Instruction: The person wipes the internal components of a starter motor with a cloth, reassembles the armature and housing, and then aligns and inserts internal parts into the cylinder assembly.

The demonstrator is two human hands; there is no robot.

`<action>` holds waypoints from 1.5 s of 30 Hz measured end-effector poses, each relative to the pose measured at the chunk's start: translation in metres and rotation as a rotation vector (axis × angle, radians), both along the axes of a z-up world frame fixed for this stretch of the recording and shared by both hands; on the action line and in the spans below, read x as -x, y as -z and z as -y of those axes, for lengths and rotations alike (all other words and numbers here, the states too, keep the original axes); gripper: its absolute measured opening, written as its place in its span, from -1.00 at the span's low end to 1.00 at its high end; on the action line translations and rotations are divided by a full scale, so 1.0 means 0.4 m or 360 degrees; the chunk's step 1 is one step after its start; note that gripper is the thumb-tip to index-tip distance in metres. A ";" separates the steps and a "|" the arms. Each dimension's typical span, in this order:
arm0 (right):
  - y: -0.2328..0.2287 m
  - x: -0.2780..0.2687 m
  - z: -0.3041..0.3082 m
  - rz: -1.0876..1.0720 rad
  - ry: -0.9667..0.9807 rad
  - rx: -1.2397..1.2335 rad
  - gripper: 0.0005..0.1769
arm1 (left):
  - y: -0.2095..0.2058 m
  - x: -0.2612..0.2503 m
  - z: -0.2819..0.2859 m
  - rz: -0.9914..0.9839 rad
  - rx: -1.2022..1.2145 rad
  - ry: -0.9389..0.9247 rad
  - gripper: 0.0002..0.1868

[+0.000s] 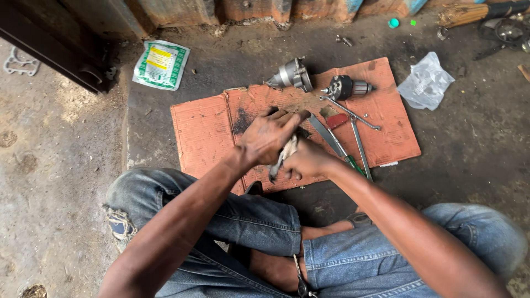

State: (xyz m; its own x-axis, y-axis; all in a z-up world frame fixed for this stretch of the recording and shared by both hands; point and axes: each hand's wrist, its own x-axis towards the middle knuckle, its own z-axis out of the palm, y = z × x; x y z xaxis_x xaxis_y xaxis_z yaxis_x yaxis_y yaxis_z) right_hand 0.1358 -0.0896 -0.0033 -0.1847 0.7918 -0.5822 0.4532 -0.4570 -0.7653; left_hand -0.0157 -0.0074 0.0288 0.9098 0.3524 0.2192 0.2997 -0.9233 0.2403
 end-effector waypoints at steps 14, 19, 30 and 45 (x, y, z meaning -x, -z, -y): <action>0.010 -0.097 0.001 0.1711 -0.1322 -0.1346 -0.80 | -0.059 0.012 -0.092 -0.0650 0.1468 -0.0005 -0.09; 0.016 -0.057 -0.014 0.0091 -0.0323 -0.0394 -0.95 | -0.031 -0.031 -0.024 -0.0224 0.0462 -0.0021 -0.20; -0.125 -0.032 -0.029 -0.0788 0.0343 -0.0031 -0.65 | 0.026 -0.017 -0.022 0.0322 0.0067 -0.0171 -0.26; -0.090 -0.361 0.013 0.1467 -0.0167 -0.0786 -0.68 | 0.013 0.066 -0.116 0.0335 0.1321 -0.0252 -0.12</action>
State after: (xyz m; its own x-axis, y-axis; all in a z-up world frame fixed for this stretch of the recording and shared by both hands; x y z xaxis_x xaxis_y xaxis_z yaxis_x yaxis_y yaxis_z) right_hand 0.2802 -0.0950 0.0328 0.0844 0.9852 -0.1492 0.9744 -0.1129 -0.1943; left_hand -0.0422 0.0390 0.0235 0.8062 0.5916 -0.0065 0.2834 -0.3766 0.8820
